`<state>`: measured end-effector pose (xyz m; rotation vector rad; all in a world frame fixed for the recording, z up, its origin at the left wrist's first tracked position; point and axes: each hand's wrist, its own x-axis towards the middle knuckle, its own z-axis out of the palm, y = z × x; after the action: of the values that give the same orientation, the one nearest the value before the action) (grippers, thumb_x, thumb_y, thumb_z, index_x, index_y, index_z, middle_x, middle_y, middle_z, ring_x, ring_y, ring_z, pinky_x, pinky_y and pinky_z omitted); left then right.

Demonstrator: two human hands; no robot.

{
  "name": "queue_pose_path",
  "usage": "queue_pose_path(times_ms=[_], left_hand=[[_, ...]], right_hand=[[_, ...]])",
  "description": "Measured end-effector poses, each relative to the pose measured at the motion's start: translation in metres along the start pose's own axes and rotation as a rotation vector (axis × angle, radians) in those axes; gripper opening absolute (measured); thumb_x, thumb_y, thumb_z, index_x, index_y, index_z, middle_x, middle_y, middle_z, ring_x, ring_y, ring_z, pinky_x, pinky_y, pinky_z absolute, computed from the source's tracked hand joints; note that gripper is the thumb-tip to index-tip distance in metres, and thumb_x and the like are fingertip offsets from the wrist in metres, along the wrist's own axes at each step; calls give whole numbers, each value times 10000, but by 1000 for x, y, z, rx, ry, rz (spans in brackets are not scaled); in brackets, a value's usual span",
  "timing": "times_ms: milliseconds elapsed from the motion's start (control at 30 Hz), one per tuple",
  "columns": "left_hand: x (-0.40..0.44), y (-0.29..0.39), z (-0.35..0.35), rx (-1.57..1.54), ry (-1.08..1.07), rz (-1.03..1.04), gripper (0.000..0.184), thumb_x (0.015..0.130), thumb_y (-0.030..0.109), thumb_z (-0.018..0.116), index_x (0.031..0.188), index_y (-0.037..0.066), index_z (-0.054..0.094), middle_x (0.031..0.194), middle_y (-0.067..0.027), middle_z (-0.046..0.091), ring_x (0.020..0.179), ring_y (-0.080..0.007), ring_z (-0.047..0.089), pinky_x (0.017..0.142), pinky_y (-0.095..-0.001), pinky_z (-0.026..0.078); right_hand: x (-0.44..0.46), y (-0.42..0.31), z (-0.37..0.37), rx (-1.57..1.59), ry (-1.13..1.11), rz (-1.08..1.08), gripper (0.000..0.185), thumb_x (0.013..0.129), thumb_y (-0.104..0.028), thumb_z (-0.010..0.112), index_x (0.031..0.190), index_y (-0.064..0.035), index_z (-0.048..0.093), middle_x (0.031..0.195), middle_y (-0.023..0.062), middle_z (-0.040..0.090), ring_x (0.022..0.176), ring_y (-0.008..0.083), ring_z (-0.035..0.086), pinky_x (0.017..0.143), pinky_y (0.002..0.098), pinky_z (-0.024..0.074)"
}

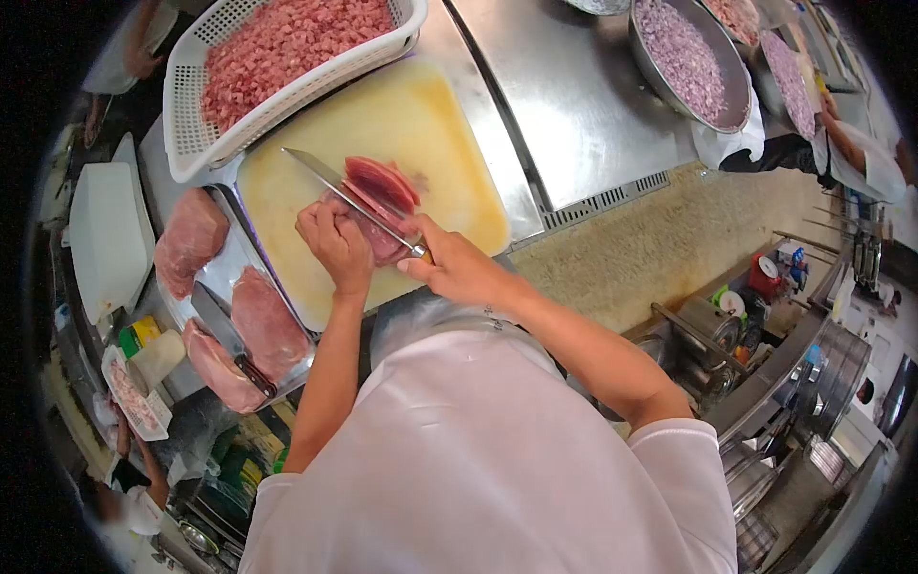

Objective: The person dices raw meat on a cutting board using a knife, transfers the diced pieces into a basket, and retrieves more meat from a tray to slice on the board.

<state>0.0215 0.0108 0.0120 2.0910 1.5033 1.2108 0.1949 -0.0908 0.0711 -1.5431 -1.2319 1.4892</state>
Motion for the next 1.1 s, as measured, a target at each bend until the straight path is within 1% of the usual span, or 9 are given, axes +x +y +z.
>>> queue_pose_path(times_ms=[100,200,300,400,500,600,700,900,1100], left_hand=[[0,2,0,-5,-1,13,119,885,10,521,933,-12,627,997,-160,545,996,-346,519,924,-468,424],[1,1,-2,-4,2,31,106,894,11,528,937,-15,621,986,-158,548,999,-349,523,927,-470,423],[2,3,-1,-11,8,48,105,899,8,531,952,-19,618,976,-159,551,997,-351,525,928,-467,421],[-1,0,0,-14,21,57,122,898,1,526,979,-21,615,983,-167,551,989,-355,519,921,-466,416],[-3,0,-3,-6,0,44,163,881,-11,518,1012,-29,614,1003,-177,544,992,-360,504,914,-466,410],[1,5,-4,-3,-34,13,212,857,-17,511,1040,-42,615,1017,-184,534,1004,-362,490,914,-469,403],[1,6,-5,-1,-67,2,247,841,-10,507,1057,-50,620,1021,-188,528,1014,-366,482,919,-475,396],[4,3,-5,-6,-91,0,260,847,51,517,1070,-33,622,1034,-195,526,1019,-390,473,932,-507,391],[0,-2,-3,-9,-107,-54,239,842,92,539,1040,-24,606,1077,-208,529,1032,-412,467,944,-540,395]], right_hand=[[5,-27,-18,161,-159,295,575,987,-308,740,1448,-56,505,693,-13,518,596,92,540,549,283,444],[10,-20,-29,44,-311,325,730,945,-392,755,1494,-12,456,811,66,667,635,132,612,621,326,522],[-1,-27,-21,-37,-205,344,654,985,-402,705,1468,-11,502,785,111,683,616,216,622,651,364,534],[-25,-21,-18,-204,69,129,553,1026,-401,667,1407,-13,567,798,165,645,591,261,589,623,416,491],[-63,-75,-32,-232,-7,182,497,1078,-393,571,1353,21,580,767,246,671,688,444,644,753,488,531],[-88,-90,-33,-280,-31,202,477,1086,-385,550,1343,17,583,767,252,676,725,454,669,749,519,517],[-86,-102,-36,-297,-120,381,460,1089,-364,543,1324,30,581,786,252,693,750,471,673,749,535,511],[-57,-89,-23,-271,-16,185,455,1090,-362,541,1281,49,581,795,246,705,787,475,678,764,549,516],[4,-63,4,-334,-30,161,445,1094,-336,533,1309,50,582,824,282,677,829,494,667,769,526,515]])
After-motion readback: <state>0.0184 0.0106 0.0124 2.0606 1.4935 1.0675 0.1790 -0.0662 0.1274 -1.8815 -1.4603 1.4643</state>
